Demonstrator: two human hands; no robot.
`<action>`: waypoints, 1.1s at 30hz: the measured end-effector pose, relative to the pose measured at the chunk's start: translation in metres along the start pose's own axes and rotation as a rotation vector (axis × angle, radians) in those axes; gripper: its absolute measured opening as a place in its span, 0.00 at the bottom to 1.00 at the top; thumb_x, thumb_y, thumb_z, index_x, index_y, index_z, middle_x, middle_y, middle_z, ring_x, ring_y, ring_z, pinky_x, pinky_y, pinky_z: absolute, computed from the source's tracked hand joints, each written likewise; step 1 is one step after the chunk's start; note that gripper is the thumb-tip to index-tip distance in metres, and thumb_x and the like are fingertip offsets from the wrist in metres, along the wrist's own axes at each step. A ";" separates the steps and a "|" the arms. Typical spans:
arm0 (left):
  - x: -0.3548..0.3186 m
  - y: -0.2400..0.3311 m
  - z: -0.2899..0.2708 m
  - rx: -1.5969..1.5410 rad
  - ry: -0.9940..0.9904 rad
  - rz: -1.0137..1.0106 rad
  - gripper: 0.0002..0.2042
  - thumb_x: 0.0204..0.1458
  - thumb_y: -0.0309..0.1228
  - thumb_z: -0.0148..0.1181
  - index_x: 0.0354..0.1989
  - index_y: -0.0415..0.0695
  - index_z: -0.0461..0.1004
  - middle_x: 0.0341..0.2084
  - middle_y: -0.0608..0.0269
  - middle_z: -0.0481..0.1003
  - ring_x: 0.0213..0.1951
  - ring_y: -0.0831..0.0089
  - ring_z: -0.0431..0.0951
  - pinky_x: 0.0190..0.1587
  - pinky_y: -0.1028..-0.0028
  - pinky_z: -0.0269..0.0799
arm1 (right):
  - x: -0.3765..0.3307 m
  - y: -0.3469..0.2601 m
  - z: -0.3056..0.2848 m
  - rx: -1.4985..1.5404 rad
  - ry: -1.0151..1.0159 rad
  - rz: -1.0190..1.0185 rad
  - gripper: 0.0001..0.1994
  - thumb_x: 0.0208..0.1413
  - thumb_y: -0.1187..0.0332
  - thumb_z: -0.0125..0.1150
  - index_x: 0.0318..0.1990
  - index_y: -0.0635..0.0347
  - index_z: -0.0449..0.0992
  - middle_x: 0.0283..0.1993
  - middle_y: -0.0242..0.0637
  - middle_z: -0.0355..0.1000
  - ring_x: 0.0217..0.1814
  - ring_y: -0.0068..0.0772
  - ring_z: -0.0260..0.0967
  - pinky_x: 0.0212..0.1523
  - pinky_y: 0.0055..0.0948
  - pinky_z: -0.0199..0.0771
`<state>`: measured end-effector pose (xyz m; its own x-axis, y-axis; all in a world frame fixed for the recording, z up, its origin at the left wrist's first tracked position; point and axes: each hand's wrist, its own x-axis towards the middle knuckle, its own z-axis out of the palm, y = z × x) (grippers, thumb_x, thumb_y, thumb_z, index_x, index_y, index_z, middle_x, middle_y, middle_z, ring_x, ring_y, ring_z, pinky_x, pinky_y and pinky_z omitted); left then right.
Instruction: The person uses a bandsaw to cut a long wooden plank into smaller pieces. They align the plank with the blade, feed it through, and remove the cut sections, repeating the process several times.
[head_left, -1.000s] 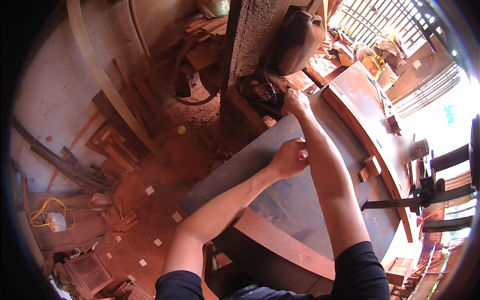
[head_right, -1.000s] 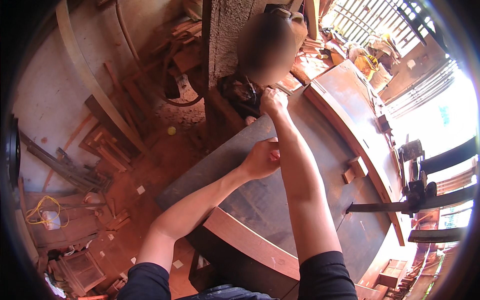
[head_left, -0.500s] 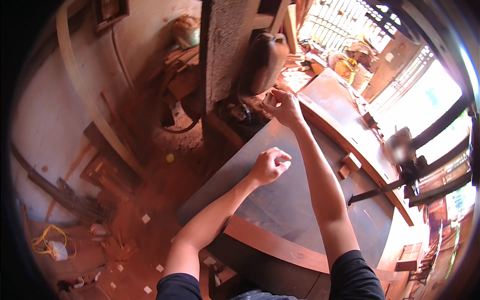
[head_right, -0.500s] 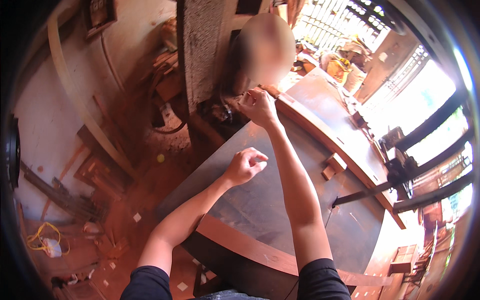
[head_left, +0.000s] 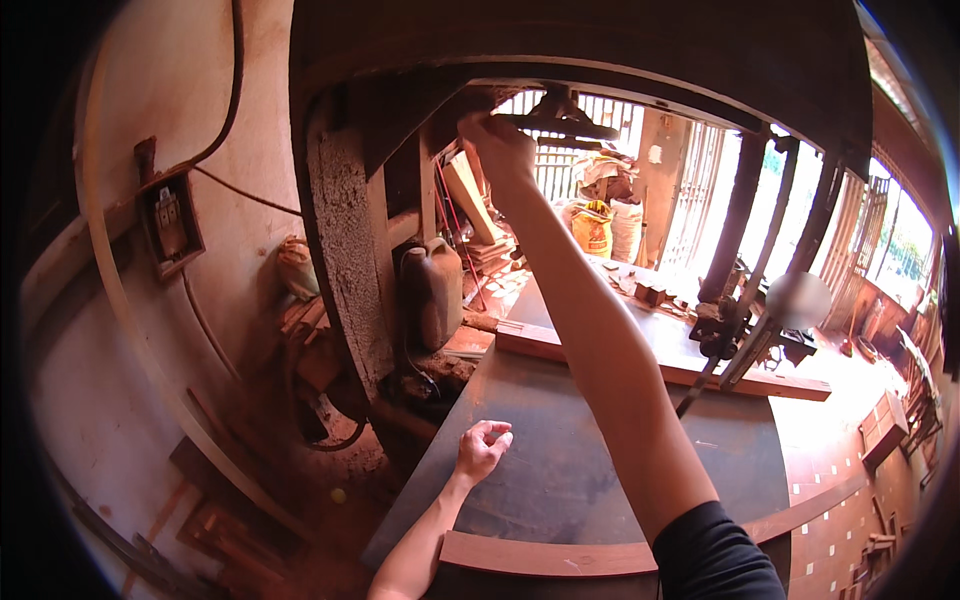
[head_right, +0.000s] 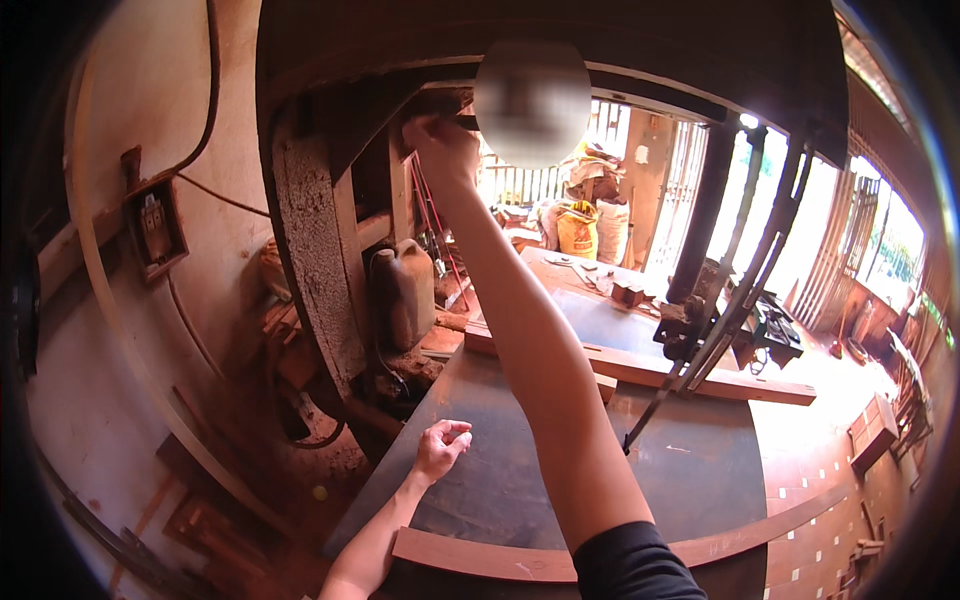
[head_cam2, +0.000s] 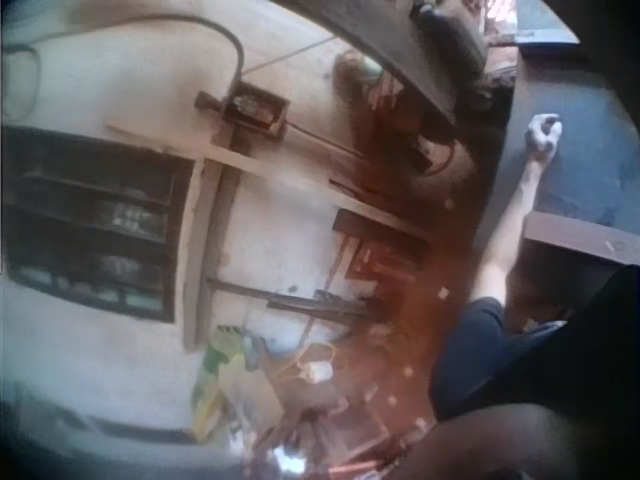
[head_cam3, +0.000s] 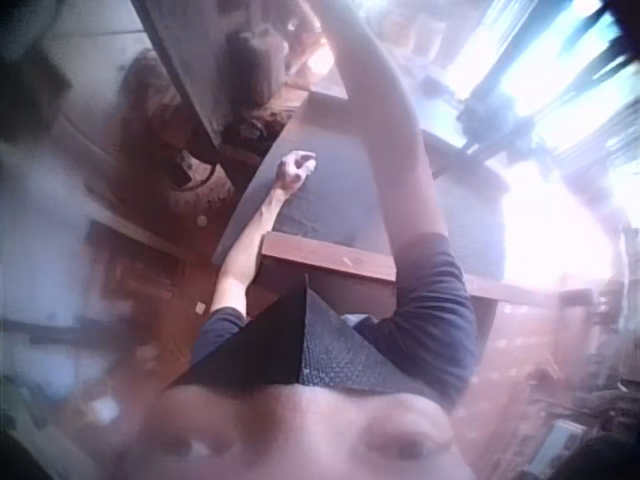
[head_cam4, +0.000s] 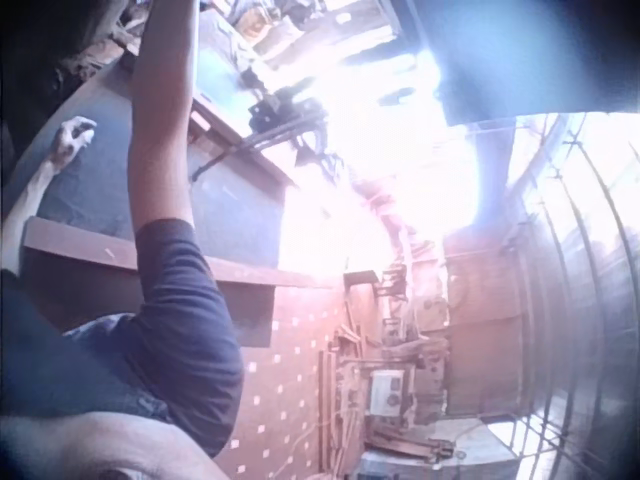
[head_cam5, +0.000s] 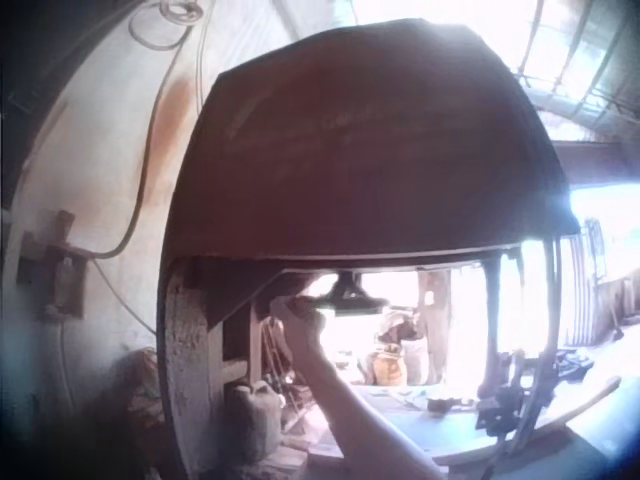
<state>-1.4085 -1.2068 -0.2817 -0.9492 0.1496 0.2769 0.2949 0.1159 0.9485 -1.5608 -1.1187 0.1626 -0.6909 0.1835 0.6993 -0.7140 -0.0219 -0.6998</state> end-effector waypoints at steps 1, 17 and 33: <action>0.002 -0.001 0.003 0.005 -0.012 0.007 0.13 0.56 0.35 0.69 0.45 0.40 0.85 0.39 0.56 0.85 0.34 0.69 0.86 0.40 0.68 0.82 | 0.014 -0.011 0.004 0.056 0.029 0.026 0.15 0.57 0.66 0.74 0.48 0.66 0.85 0.44 0.39 0.83 0.39 0.24 0.77 0.39 0.25 0.76; -0.001 -0.002 0.000 0.033 -0.003 -0.004 0.13 0.57 0.35 0.68 0.46 0.42 0.86 0.41 0.57 0.85 0.35 0.68 0.86 0.41 0.69 0.82 | 0.159 -0.022 0.034 -0.194 0.323 -0.393 0.17 0.49 0.72 0.78 0.48 0.59 0.85 0.40 0.40 0.84 0.41 0.40 0.83 0.45 0.35 0.83; 0.003 -0.005 0.006 -0.005 -0.023 0.015 0.13 0.56 0.34 0.68 0.46 0.41 0.85 0.39 0.58 0.86 0.35 0.68 0.86 0.42 0.69 0.83 | 0.144 -0.054 -0.001 -0.286 0.306 -0.441 0.16 0.50 0.69 0.77 0.47 0.59 0.85 0.37 0.41 0.84 0.38 0.39 0.82 0.44 0.37 0.82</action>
<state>-1.4123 -1.2012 -0.2862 -0.9418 0.1738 0.2877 0.3088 0.1090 0.9449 -1.6212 -1.0902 0.3008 -0.2427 0.3903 0.8881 -0.8376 0.3775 -0.3948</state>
